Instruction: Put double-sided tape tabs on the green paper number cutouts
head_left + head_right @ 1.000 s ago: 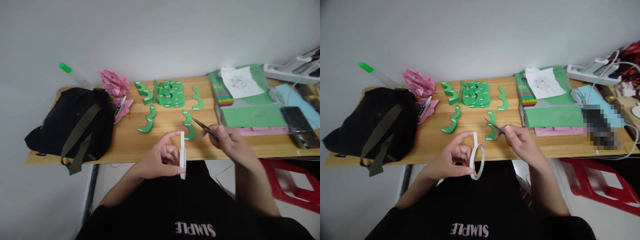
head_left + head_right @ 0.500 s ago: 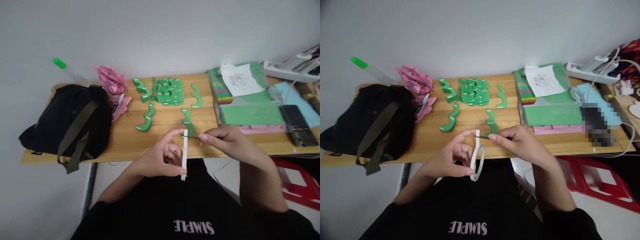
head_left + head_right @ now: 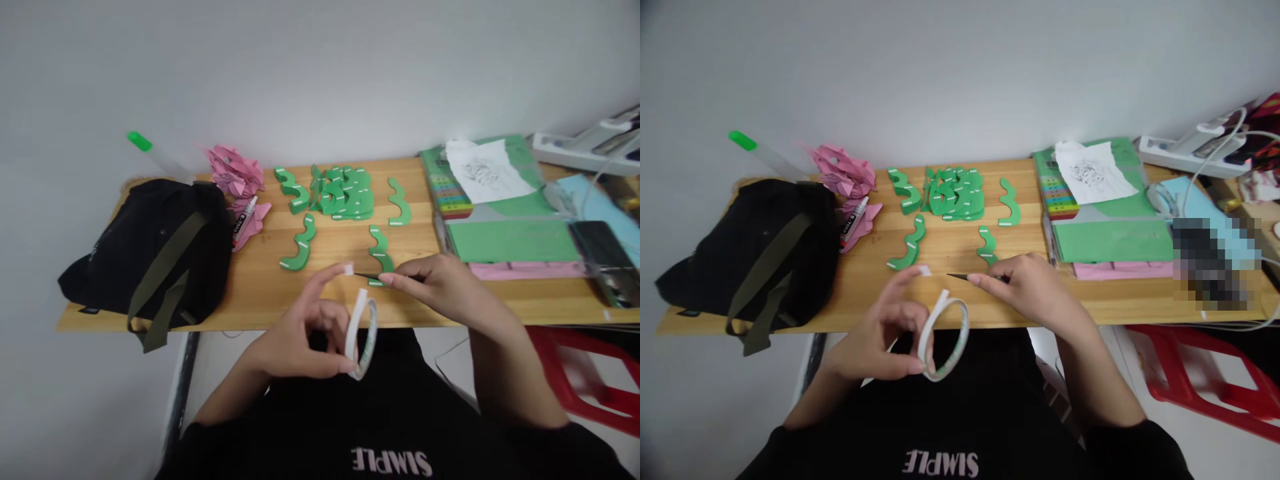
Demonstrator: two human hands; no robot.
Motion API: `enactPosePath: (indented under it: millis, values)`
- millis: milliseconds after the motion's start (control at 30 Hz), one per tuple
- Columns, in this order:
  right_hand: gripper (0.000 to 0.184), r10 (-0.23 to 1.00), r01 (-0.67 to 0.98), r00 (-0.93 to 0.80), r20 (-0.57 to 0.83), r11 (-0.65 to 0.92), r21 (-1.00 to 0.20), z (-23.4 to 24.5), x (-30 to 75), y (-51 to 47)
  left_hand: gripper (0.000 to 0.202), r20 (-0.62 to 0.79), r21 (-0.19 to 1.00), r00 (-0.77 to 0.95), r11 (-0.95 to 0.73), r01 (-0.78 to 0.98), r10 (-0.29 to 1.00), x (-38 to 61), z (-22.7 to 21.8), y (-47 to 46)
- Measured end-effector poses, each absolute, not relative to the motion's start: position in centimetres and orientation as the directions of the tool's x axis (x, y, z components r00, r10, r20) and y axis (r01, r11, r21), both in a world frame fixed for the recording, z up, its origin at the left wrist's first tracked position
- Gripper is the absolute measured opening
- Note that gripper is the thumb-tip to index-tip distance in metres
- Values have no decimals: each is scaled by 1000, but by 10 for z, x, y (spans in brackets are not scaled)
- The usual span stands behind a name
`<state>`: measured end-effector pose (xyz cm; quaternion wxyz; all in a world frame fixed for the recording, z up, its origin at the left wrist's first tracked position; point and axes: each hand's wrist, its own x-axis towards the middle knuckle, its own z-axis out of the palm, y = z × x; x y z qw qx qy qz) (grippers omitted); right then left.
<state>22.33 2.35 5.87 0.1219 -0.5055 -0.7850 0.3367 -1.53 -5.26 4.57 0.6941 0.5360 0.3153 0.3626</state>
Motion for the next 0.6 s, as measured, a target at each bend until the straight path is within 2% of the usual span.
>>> enactPosePath:
  millis: [67,100,167,200,267,333,400,467,533,567,600]
  values:
    - [62,893,742,-428,-140,258,-619,53,223,24,88,-52,987,303,4,158,951,-34,50,-56]
    - [61,899,747,-415,-138,251,-615,50,223,24,85,-29,933,122,-17,360,992,-45,51,-55]
    - [60,906,741,-399,-139,229,-631,46,223,23,87,-16,705,-143,113,700,990,-67,49,-49]
    - [59,906,733,-398,-146,218,-645,45,223,23,87,-47,564,-210,199,801,977,-77,47,-45]
    - [59,902,716,-403,-158,203,-668,44,223,22,84,-156,348,-229,270,898,961,-94,39,-35]
    - [59,907,702,-391,-159,182,-688,42,222,21,81,-186,290,-172,222,931,967,-101,32,-27]
    - [59,927,662,-347,-144,134,-737,40,219,19,75,-82,391,-132,154,907,988,-99,28,-23]
    - [60,953,548,-275,-123,50,-835,37,213,17,66,-9,640,-107,88,763,994,-88,28,-23]
    - [63,966,350,-223,-129,-44,-936,33,203,15,57,-76,912,5,67,405,997,-69,30,-25]
    - [63,966,249,-214,-147,-92,-964,32,198,14,53,-120,979,107,99,180,987,-58,32,-26]
    - [61,961,164,-217,-170,-136,-977,32,192,13,49,-140,989,192,147,-21,971,-47,33,-26]
